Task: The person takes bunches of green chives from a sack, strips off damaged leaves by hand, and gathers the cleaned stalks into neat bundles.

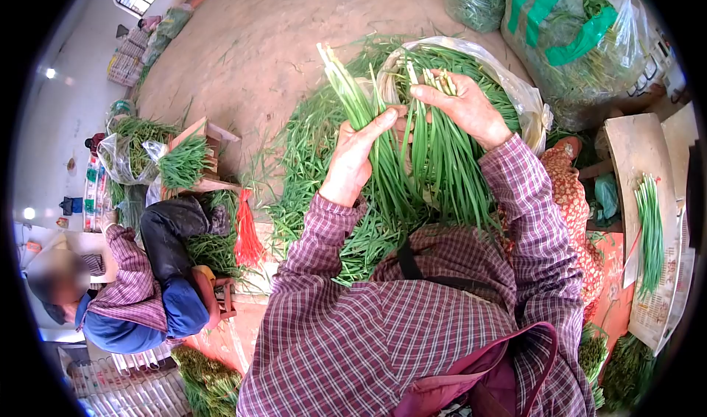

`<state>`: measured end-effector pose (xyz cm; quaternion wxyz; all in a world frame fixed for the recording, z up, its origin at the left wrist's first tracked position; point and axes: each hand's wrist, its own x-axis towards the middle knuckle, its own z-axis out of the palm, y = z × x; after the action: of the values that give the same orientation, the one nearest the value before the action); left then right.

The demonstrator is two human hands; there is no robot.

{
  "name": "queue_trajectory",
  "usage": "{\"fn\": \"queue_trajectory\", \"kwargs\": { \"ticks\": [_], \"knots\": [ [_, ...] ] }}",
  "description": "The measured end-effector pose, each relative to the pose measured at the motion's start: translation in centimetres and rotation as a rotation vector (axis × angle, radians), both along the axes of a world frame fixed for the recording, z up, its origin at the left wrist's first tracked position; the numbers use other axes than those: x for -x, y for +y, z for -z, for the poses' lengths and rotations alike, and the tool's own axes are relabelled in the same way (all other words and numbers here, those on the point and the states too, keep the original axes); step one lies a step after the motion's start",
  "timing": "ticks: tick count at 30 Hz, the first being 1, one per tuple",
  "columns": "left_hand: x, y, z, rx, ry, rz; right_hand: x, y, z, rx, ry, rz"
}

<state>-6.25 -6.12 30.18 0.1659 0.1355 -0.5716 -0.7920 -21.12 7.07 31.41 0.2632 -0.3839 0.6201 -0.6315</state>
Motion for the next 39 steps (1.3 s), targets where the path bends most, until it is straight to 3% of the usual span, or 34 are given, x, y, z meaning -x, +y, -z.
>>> {"fn": "queue_trajectory", "kwargs": {
  "ticks": [2,14,17,19,22,27,29,31,33,35,37,39],
  "knots": [
    [0.2,0.6,-0.9,-0.193,-0.054,-0.037,0.0,-0.1,0.2,0.006,0.008,0.006],
    [-0.5,-1.2,0.8,-0.18,-0.043,0.079,-0.2,0.8,-0.3,-0.113,0.143,0.02],
    [-1.6,-1.6,0.0,-0.138,-0.024,0.075,1.7,2.0,0.5,-0.358,0.308,0.119],
    [-1.8,-1.6,0.3,-0.052,-0.045,0.055,1.7,1.5,1.4,0.006,0.218,0.119],
    [-1.5,-0.6,-0.1,-0.069,-0.071,0.113,1.0,1.4,0.2,-0.003,0.012,0.062],
    [-1.1,-0.2,-0.5,-0.021,-0.053,0.176,-0.3,-0.6,-0.8,-0.063,-0.019,-0.099],
    [-1.1,-0.2,-0.8,0.038,0.015,0.214,-1.2,-1.3,-1.0,-0.055,0.082,-0.071],
    [-1.4,-0.7,-0.8,-0.011,-0.087,0.177,-1.8,-1.2,-1.3,-0.061,0.062,-0.09],
    [-1.9,-2.3,0.2,0.113,-0.129,0.091,-1.7,-0.8,-1.1,-0.202,0.202,-0.046],
    [-2.3,-2.9,-0.3,0.095,-0.052,0.06,-0.9,-0.5,1.4,-0.237,0.28,-0.037],
    [-2.3,-3.4,-0.5,0.107,-0.044,0.012,-0.4,-0.1,2.7,-0.482,0.666,0.156],
    [-2.3,-4.0,-0.3,0.1,-0.075,0.035,-0.6,0.0,3.0,-0.443,0.716,0.233]
  ]
}}
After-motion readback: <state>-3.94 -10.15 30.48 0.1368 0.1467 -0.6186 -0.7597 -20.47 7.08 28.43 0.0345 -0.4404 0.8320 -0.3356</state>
